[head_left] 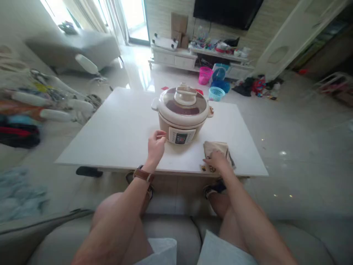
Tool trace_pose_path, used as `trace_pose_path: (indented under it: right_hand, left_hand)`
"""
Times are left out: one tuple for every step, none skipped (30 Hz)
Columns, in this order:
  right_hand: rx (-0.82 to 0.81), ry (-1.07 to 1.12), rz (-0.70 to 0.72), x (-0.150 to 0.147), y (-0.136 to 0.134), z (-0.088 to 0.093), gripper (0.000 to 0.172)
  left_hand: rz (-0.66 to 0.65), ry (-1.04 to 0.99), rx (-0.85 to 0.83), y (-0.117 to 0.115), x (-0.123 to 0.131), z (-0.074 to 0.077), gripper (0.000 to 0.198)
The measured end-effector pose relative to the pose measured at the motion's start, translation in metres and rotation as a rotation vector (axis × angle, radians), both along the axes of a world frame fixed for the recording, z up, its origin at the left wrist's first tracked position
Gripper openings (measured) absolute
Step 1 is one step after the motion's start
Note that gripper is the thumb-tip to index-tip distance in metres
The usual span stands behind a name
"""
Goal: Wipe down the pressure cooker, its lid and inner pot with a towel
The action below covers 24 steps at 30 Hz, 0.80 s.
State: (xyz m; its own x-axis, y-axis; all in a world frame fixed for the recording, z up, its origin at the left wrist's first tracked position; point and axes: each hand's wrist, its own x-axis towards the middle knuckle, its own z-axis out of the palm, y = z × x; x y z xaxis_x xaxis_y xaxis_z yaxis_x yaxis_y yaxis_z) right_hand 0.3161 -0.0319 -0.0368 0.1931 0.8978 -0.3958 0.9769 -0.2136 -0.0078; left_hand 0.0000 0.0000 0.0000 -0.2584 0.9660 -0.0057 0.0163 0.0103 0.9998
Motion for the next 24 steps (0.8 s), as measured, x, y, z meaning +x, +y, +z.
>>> trace_pose_path:
  right_hand:
    - [0.02,-0.038,-0.01,-0.004,-0.001,-0.003,0.065]
    - [0.04,-0.067,-0.02,-0.008,-0.002,-0.006,0.059]
    - [0.06,-0.084,-0.03,-0.01,-0.002,-0.008,0.054]
    - [0.08,-0.092,-0.04,-0.011,-0.001,-0.009,0.05]
    - [0.106,-0.088,-0.055,-0.01,0.0,-0.009,0.046]
    - [0.124,-0.079,-0.067,-0.008,0.002,-0.009,0.043]
    - [0.135,-0.057,-0.07,-0.004,0.004,-0.007,0.039]
    - [0.146,-0.02,-0.069,-0.001,0.006,-0.004,0.035]
    - [0.161,0.036,-0.068,0.003,0.008,-0.001,0.031]
    - [0.184,0.111,-0.071,0.005,0.009,0.003,0.027]
    - [0.217,0.207,-0.077,0.004,0.008,0.006,0.024]
    - [0.257,0.323,-0.087,0.002,0.005,0.01,0.023]
    - [0.297,0.449,-0.1,-0.004,0.001,0.013,0.023]
    - [0.332,0.58,-0.104,-0.012,-0.006,0.017,0.025]
    - [0.353,0.714,-0.102,-0.023,-0.013,0.02,0.026]
    - [0.366,0.847,-0.082,-0.034,-0.021,0.024,0.028]
    - [0.361,0.985,-0.037,-0.045,-0.028,0.028,0.031]
    - [0.337,1.119,0.02,-0.054,-0.033,0.032,0.037]
    - [0.304,1.213,0.072,-0.06,-0.037,0.036,0.036]
    - [0.303,1.269,0.08,-0.064,-0.039,0.041,0.031]
    - [0.349,1.304,0.046,-0.064,-0.038,0.045,0.029]
    - [0.432,1.313,-0.018,-0.06,-0.035,0.049,0.027]
    - [0.542,1.301,-0.102,-0.055,-0.03,0.053,0.026]
    - [0.658,1.276,-0.189,-0.048,-0.025,0.055,0.026]
  left_hand:
    - [-0.06,0.015,-0.016,-0.001,0.008,0.0,0.022]
    - [-0.117,0.027,-0.034,-0.003,0.016,-0.001,0.02]
    - [-0.173,0.035,-0.053,-0.005,0.023,-0.001,0.019]
    - [-0.226,0.041,-0.075,-0.007,0.031,-0.002,0.017]
    - [-0.282,0.052,-0.092,-0.009,0.038,-0.003,0.016]
    - [-0.332,0.055,-0.116,-0.011,0.044,-0.004,0.014]
    - [-0.374,0.045,-0.153,-0.013,0.05,-0.005,0.014]
    - [-0.402,0.021,-0.209,-0.015,0.055,-0.006,0.015]
    - [-0.422,-0.017,-0.284,-0.017,0.06,-0.007,0.016]
    - [-0.435,-0.067,-0.367,-0.02,0.065,-0.008,0.018]
    - [-0.44,-0.127,-0.451,-0.023,0.069,-0.01,0.021]
    - [-0.444,-0.195,-0.535,-0.025,0.073,-0.011,0.025]
    - [-0.459,-0.275,-0.611,-0.028,0.077,-0.012,0.029]
    - [-0.49,-0.365,-0.673,-0.031,0.081,-0.012,0.032]
    - [-0.527,-0.464,-0.715,-0.034,0.085,-0.013,0.034]
    - [-0.56,-0.57,-0.74,-0.036,0.088,-0.013,0.033]
    - [-0.578,-0.672,-0.749,-0.038,0.091,-0.013,0.031]
    - [-0.577,-0.759,-0.748,-0.039,0.093,-0.013,0.026]
    - [-0.547,-0.823,-0.749,-0.038,0.094,-0.012,0.021]
    - [-0.501,-0.862,-0.756,-0.037,0.093,-0.01,0.016]
    - [-0.459,-0.881,-0.766,-0.034,0.091,-0.009,0.015]
    - [-0.432,-0.884,-0.772,-0.031,0.088,-0.006,0.017]
    - [-0.423,-0.878,-0.768,-0.027,0.083,-0.004,0.022]
    - [-0.434,-0.87,-0.755,-0.023,0.078,-0.001,0.028]
